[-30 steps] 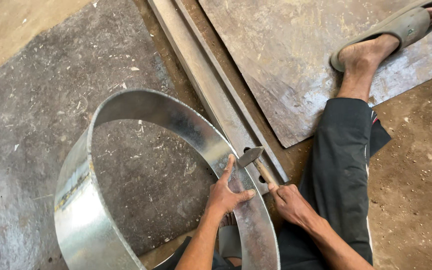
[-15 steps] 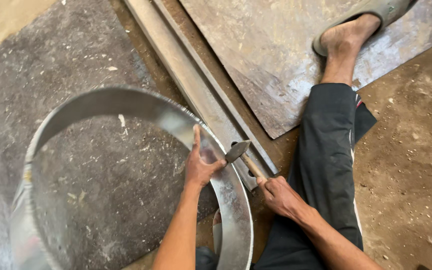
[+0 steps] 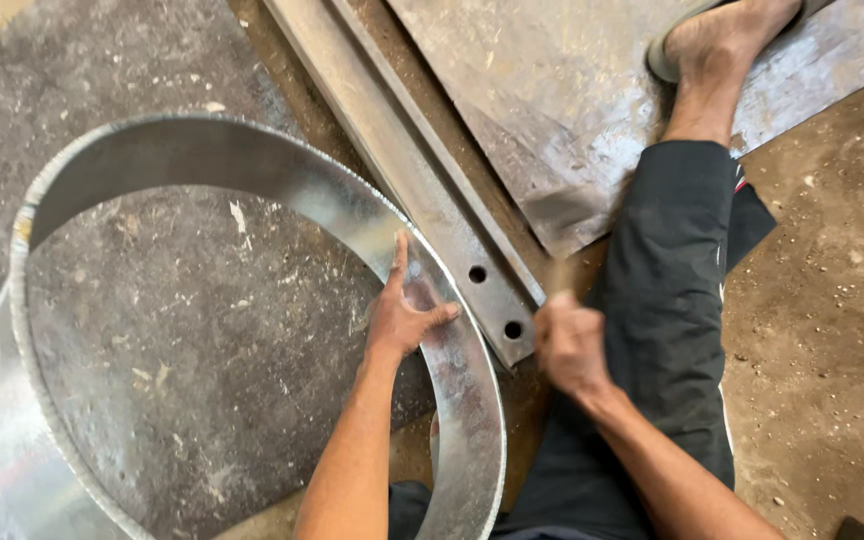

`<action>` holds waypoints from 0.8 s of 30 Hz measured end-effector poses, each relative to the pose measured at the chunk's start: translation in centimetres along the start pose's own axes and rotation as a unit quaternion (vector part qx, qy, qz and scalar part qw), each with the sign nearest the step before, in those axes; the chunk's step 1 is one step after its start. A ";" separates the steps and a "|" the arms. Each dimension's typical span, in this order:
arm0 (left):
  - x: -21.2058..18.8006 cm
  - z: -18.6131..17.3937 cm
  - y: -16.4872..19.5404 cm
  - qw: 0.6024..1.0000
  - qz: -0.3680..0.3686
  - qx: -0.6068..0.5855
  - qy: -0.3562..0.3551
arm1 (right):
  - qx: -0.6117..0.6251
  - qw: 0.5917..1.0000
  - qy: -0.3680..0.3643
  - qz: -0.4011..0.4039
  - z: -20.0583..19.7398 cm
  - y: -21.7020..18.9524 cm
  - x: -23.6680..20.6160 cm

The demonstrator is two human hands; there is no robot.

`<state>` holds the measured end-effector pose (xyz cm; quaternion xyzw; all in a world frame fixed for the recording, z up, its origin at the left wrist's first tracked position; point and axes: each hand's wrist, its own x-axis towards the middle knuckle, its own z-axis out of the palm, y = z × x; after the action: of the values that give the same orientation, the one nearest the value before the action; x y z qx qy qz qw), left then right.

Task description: The person sits on the ground holding a large galvanized steel band ring against a steel rail and repeatedly hammers its overlapping seam with a small hammer, working around the joint to close and form the ring. At the end they set the hammer down with other tools on the ground.

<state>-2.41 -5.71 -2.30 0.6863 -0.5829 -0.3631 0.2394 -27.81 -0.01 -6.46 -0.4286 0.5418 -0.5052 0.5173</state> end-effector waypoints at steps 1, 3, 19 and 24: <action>0.0 -0.1 0.2 1.000 0.007 -0.002 0.000 | -0.069 0.996 -0.052 0.009 0.3 0.5 0.2; 0.0 -0.3 0.7 1.000 0.011 -0.005 -0.003 | -0.206 0.966 -0.156 0.034 0.4 1.2 0.4; -0.3 -0.4 0.8 1.000 -0.020 -0.001 -0.010 | 0.001 0.978 -0.012 0.209 -0.7 2.7 -0.9; 0.1 -0.6 1.1 0.999 -0.032 0.013 -0.021 | -0.236 0.961 -0.140 0.030 -0.5 1.3 -0.9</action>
<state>-2.64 -6.09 -1.07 0.6996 -0.5704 -0.3773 0.2071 -28.14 1.05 -7.69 -0.5885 0.5803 -0.2827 0.4868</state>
